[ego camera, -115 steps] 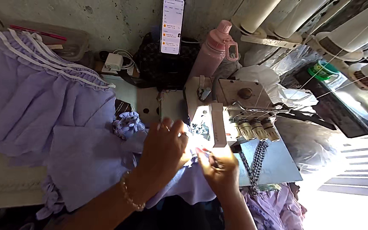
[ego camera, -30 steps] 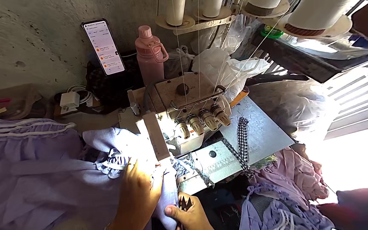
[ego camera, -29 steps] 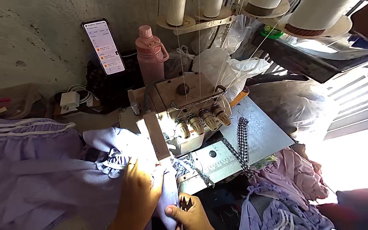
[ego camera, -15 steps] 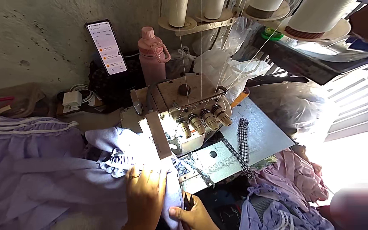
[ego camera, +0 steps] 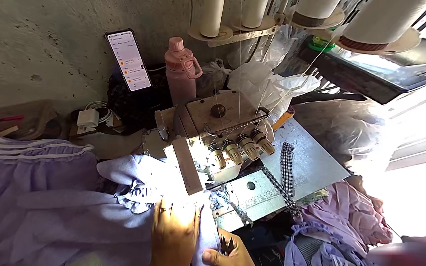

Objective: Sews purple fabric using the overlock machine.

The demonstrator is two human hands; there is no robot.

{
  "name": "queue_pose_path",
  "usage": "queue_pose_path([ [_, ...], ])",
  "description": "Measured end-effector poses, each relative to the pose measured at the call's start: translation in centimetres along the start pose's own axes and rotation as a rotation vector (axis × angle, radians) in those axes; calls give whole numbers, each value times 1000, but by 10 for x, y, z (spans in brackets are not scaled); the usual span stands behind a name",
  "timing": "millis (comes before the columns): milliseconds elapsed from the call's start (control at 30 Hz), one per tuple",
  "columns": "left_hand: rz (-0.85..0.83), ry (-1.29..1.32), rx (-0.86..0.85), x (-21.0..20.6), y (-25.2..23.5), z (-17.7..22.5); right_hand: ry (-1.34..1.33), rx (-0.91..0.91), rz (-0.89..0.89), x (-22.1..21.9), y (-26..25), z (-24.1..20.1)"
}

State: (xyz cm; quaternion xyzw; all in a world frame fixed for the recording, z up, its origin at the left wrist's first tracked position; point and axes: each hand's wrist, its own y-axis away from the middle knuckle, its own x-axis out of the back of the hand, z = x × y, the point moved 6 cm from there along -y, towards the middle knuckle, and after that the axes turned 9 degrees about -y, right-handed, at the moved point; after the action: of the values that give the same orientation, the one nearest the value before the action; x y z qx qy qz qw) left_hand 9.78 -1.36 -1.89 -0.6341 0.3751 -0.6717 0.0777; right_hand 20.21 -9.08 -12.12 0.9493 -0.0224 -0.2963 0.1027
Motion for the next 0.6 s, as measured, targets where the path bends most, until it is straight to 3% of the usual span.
queue_pose_path([
  [300, -2, 49, -13, -12, -3, -6, -10, 25, -3, 2, -15, -4],
  [433, -41, 78, -36, 15, 11, 4, 20, 73, 36, 1, -17, -7],
  [600, -71, -29, -62, 7, 39, 8, 359, 354, 14, -13, -2, -24],
])
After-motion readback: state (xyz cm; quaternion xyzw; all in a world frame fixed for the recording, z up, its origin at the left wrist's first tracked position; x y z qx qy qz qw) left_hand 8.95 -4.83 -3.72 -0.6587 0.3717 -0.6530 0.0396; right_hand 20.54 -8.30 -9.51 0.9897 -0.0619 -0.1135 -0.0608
